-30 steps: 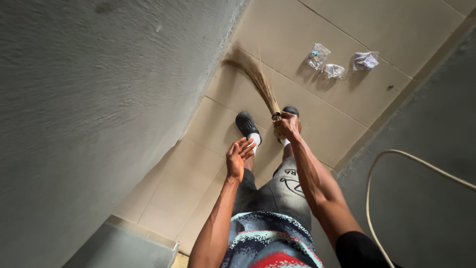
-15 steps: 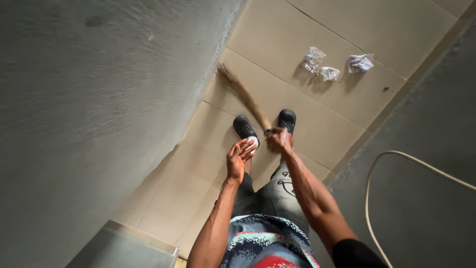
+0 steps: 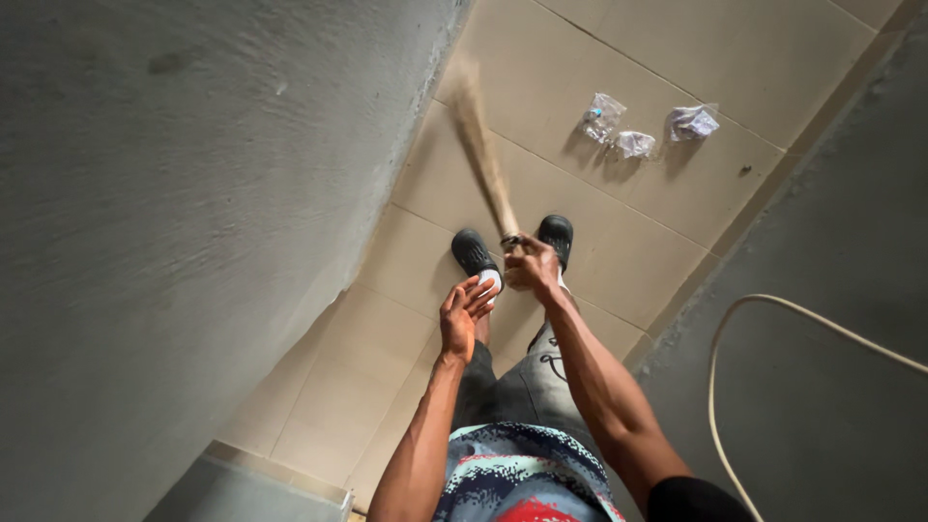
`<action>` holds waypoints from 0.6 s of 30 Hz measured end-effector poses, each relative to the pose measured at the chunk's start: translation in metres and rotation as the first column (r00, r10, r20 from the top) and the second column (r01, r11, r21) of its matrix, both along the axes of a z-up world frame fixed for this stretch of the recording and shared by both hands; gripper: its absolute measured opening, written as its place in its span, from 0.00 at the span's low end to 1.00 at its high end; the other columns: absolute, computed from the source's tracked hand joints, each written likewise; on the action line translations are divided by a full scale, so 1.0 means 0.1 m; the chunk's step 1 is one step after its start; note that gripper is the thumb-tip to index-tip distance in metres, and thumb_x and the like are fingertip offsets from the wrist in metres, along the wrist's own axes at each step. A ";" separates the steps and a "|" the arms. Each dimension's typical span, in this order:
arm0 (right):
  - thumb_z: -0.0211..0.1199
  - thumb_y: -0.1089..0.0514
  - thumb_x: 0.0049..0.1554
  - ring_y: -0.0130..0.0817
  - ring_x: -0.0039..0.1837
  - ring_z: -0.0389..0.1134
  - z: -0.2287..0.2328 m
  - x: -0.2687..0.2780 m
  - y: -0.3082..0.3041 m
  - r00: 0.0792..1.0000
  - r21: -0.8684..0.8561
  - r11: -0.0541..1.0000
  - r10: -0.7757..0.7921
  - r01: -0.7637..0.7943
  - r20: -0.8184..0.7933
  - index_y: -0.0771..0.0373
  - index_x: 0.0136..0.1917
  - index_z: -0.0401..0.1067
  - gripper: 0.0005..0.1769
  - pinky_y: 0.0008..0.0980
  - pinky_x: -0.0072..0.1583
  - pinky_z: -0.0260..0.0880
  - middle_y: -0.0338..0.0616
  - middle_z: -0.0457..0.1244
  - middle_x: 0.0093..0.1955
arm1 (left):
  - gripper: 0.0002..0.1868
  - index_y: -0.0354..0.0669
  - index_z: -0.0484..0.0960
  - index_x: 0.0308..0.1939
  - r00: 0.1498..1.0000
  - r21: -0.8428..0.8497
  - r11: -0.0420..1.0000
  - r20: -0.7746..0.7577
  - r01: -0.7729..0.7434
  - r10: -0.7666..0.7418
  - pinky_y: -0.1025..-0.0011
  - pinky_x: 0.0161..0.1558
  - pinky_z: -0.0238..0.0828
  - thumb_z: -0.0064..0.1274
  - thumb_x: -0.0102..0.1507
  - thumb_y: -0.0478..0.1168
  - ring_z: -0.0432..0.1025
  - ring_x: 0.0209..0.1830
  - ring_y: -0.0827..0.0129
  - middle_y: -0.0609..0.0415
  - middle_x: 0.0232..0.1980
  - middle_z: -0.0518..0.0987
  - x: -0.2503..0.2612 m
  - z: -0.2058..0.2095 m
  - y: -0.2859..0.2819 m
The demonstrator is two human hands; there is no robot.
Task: The person sweeps debris from a tiled floor into a pile using a hand broom.
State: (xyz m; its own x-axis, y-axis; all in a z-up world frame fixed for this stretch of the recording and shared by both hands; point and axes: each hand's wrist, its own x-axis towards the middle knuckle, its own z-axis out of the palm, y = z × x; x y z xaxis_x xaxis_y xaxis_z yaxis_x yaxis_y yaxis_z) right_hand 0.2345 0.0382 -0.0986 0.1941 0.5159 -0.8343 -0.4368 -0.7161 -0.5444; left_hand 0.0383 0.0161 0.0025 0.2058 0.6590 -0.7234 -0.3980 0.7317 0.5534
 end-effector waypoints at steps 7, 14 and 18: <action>0.79 0.57 0.48 0.36 0.39 0.72 -0.46 0.15 0.30 0.814 -0.241 0.897 0.438 -0.369 0.382 0.57 0.60 0.78 0.26 0.34 0.41 0.70 0.48 0.70 0.40 | 0.33 0.33 0.68 0.67 0.999 0.009 0.999 -0.014 0.039 -0.039 0.61 0.60 0.71 0.40 0.71 0.59 0.76 0.63 0.52 0.38 0.64 0.79 -0.02 0.03 0.02; 0.75 0.55 0.44 0.39 0.42 0.74 -0.09 0.03 0.23 0.961 -0.151 0.982 0.150 -0.117 0.233 0.56 0.65 0.76 0.33 0.36 0.42 0.75 0.47 0.71 0.45 | 0.35 0.32 0.67 0.68 1.000 0.016 1.000 -0.013 0.014 -0.014 0.59 0.62 0.72 0.41 0.71 0.59 0.76 0.63 0.50 0.36 0.64 0.79 -0.11 0.11 0.07; 0.78 0.53 0.43 0.36 0.45 0.75 -0.20 -0.12 0.01 0.841 -0.223 0.907 0.417 -0.358 0.345 0.51 0.70 0.73 0.40 0.36 0.46 0.76 0.46 0.73 0.51 | 0.34 0.32 0.67 0.68 0.999 0.022 0.999 -0.010 0.032 -0.032 0.61 0.61 0.72 0.40 0.71 0.60 0.76 0.63 0.51 0.37 0.64 0.79 -0.09 0.09 0.11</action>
State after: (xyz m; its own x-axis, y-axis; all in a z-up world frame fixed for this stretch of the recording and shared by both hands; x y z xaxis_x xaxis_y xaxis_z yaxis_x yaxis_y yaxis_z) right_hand 0.2221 0.0387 -0.1191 0.3171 0.4952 -0.8088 0.1096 -0.8663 -0.4874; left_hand 0.0289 0.0267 0.0117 0.2200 0.6681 -0.7108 -0.3690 0.7315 0.5733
